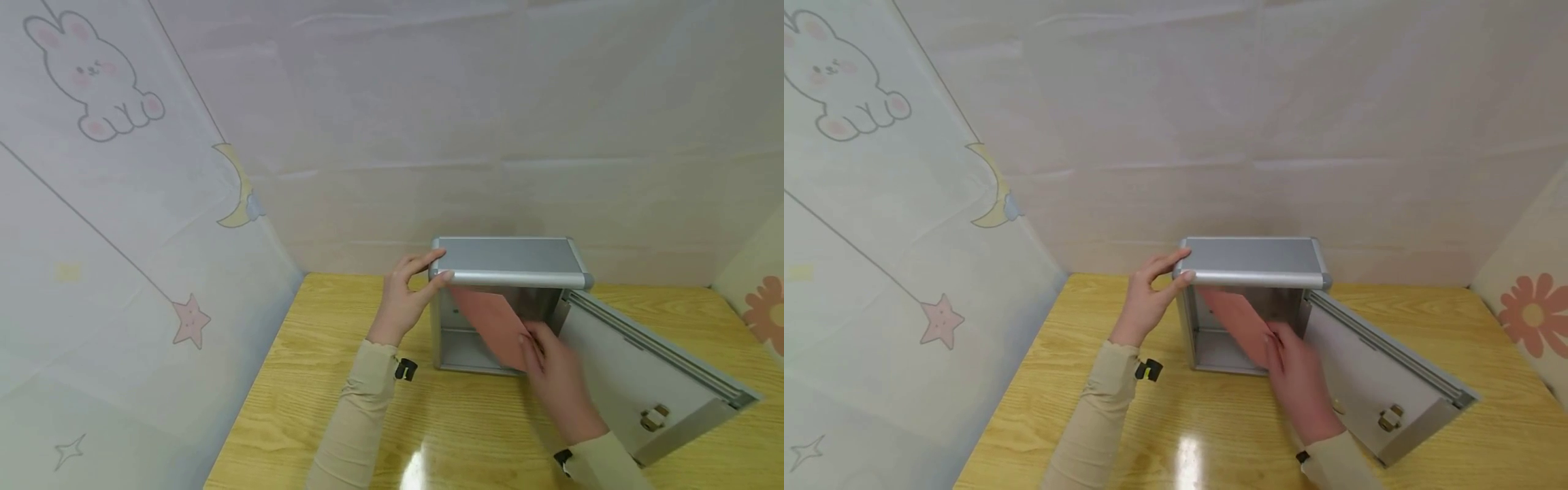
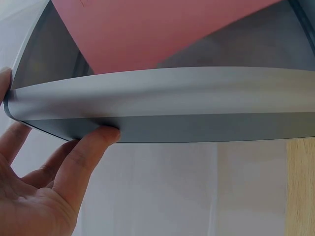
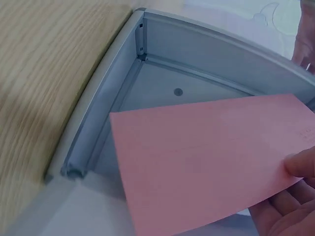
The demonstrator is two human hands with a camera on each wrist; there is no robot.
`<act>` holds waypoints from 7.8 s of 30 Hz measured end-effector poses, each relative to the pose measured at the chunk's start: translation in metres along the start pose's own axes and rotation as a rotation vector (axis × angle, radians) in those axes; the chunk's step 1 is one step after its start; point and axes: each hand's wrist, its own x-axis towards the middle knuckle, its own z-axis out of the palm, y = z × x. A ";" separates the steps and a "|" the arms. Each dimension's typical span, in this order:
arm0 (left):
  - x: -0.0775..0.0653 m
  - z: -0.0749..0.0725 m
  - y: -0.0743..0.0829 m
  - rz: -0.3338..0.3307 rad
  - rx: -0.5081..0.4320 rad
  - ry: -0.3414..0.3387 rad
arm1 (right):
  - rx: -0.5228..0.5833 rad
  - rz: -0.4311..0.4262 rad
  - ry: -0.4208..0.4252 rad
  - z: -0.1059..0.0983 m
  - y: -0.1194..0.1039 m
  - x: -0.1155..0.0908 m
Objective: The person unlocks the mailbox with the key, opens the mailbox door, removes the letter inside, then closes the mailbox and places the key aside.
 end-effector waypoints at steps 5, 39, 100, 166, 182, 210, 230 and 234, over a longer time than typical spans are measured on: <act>0.003 0.005 -0.021 0.004 0.011 0.000 | -0.076 -0.022 -0.060 -0.019 -0.009 -0.009; -0.001 0.000 0.004 -0.040 -0.016 -0.011 | -0.214 -0.032 -0.430 -0.004 -0.023 -0.092; 0.002 0.005 -0.020 -0.040 0.004 -0.007 | -0.049 -0.155 -0.865 0.018 0.021 -0.098; -0.002 -0.002 0.020 -0.006 -0.006 0.011 | -0.190 -0.601 -0.028 -0.132 -0.061 -0.006; 0.001 -0.003 0.021 -0.043 -0.023 -0.006 | -0.042 -0.642 0.064 -0.080 -0.081 0.007; 0.000 -0.003 0.020 -0.032 -0.013 0.013 | -0.119 -0.455 0.072 0.017 -0.068 0.037; 0.006 0.007 -0.022 -0.018 -0.018 0.027 | -0.152 -0.421 0.157 0.037 -0.059 0.046; 0.006 0.006 -0.021 -0.028 -0.004 0.026 | -0.154 -0.422 0.161 0.037 -0.059 0.047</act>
